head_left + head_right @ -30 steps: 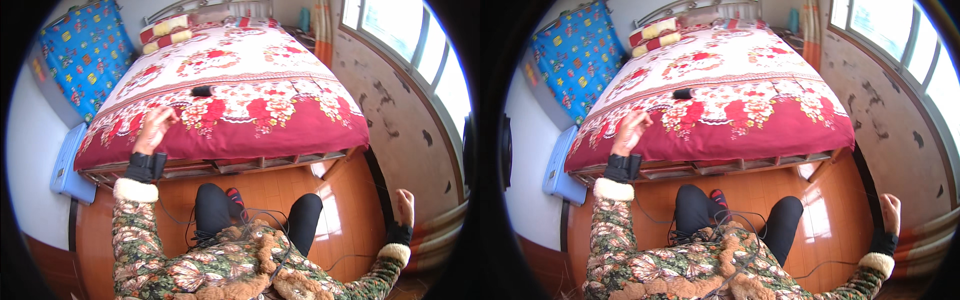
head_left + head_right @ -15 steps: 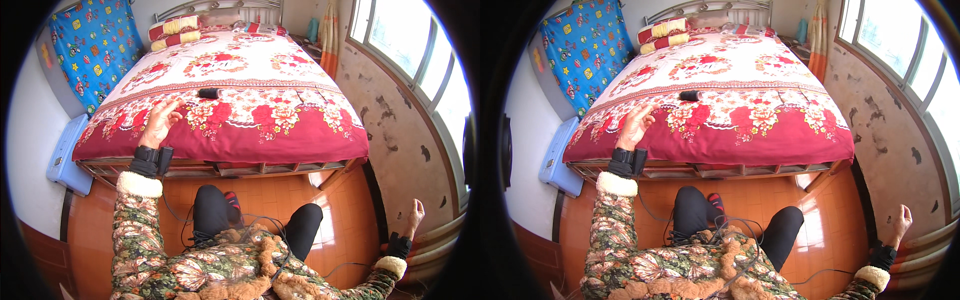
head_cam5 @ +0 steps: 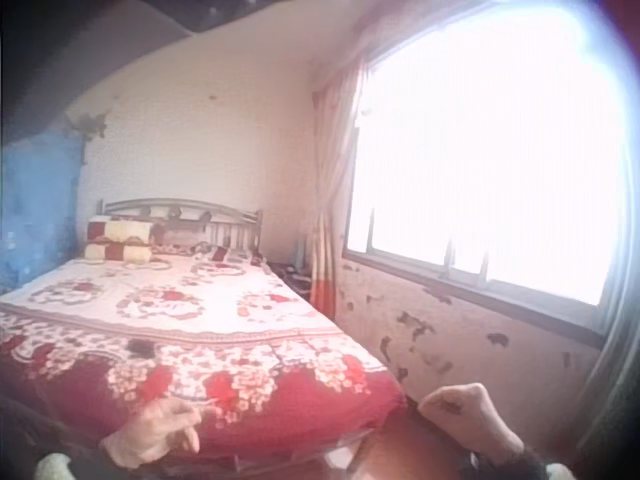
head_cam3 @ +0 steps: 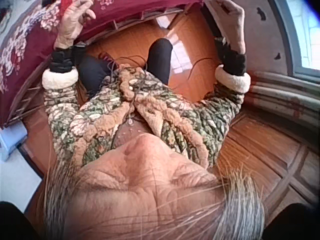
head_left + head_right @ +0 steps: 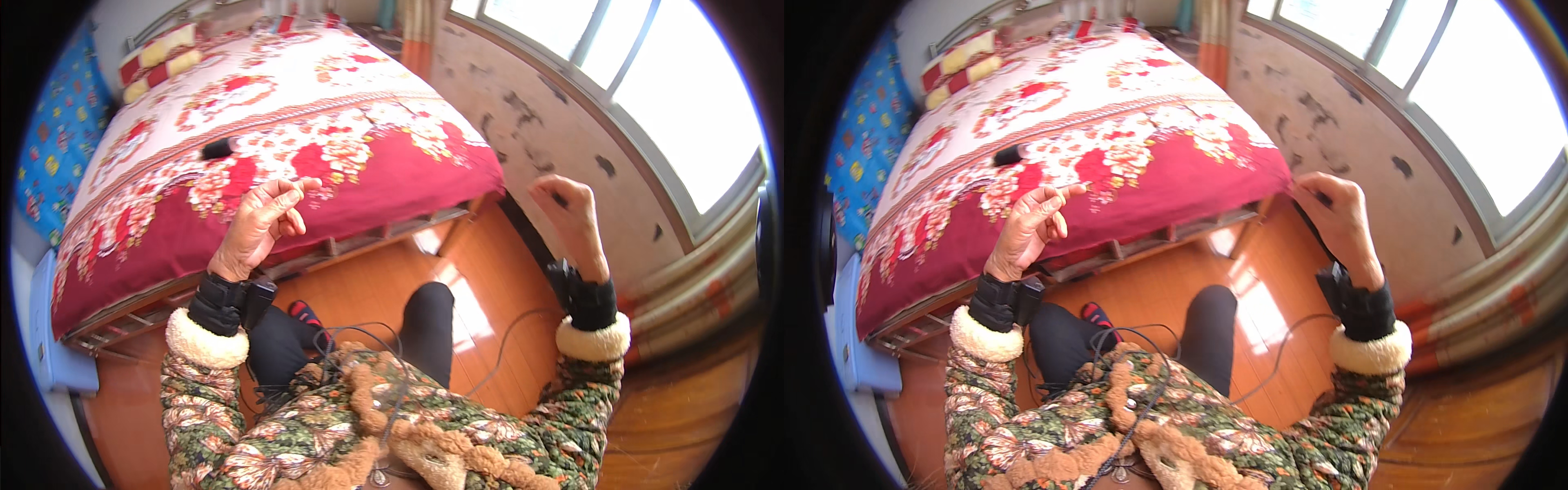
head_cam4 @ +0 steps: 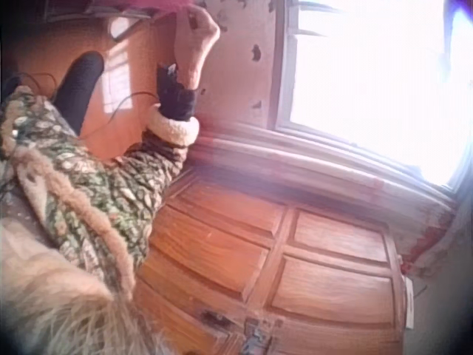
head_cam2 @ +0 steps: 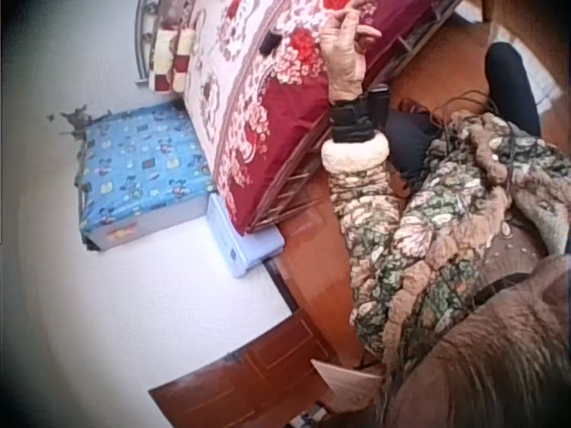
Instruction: The person sits on the floor and manipulates a black wire, stripping and twisting its ends. They use scissors to cut the wire and continue twisting the exposed strands.
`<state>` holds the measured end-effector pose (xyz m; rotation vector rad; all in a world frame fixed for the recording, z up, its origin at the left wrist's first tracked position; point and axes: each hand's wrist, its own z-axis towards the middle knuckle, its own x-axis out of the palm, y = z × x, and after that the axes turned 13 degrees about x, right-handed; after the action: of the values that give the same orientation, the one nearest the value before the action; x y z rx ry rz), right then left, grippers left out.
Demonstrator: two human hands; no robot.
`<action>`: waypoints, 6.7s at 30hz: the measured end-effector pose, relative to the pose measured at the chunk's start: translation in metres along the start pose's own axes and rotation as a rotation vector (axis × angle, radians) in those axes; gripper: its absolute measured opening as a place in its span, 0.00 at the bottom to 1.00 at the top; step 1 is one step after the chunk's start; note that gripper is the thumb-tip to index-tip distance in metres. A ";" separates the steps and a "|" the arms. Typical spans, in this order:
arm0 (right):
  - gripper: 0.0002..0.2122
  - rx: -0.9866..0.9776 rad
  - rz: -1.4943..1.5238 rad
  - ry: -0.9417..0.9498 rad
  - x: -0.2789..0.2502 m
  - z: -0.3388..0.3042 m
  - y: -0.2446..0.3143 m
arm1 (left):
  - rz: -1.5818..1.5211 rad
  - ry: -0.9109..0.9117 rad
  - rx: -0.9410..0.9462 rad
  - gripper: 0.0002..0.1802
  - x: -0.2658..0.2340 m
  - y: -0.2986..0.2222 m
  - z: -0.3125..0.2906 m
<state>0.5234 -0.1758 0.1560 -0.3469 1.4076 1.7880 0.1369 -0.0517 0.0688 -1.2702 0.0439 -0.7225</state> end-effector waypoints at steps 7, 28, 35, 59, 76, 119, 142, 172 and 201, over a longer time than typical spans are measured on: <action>0.03 0.009 0.144 0.205 -0.003 -0.014 0.037 | -0.058 0.422 -0.037 0.06 0.095 0.042 0.030; 0.07 0.351 0.055 0.497 0.004 -0.015 -0.075 | -0.124 0.078 0.276 0.05 0.003 -0.029 0.021; 0.08 0.455 0.287 0.400 0.000 -0.027 -0.127 | -0.019 -0.113 0.318 0.08 -0.073 -0.053 -0.013; 0.07 0.732 0.465 -0.167 -0.087 -0.082 -0.255 | 0.074 -0.550 0.413 0.07 -0.204 -0.059 -0.048; 0.06 0.942 0.288 -1.080 -0.179 -0.168 -0.406 | 0.224 -0.741 0.453 0.09 -0.331 -0.078 -0.081; 0.05 -0.235 0.281 0.305 0.160 -0.078 0.009 | -0.073 0.336 -0.389 0.08 0.054 0.059 -0.044; 0.06 0.510 0.340 0.058 0.021 -0.079 -0.157 | 0.020 -0.519 0.238 0.03 -0.113 0.001 -0.084; 0.07 0.345 0.228 -0.036 -0.001 -0.047 -0.111 | 0.315 -0.254 -0.067 0.06 -0.105 -0.004 -0.071; 0.24 0.080 0.802 0.968 0.198 -0.049 0.037 | 0.002 0.061 -0.241 0.07 0.011 0.002 -0.067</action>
<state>0.3585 -0.1376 0.0358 -0.7409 2.5512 2.2969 0.1185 -0.1145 0.0492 -1.4773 0.1865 -0.7713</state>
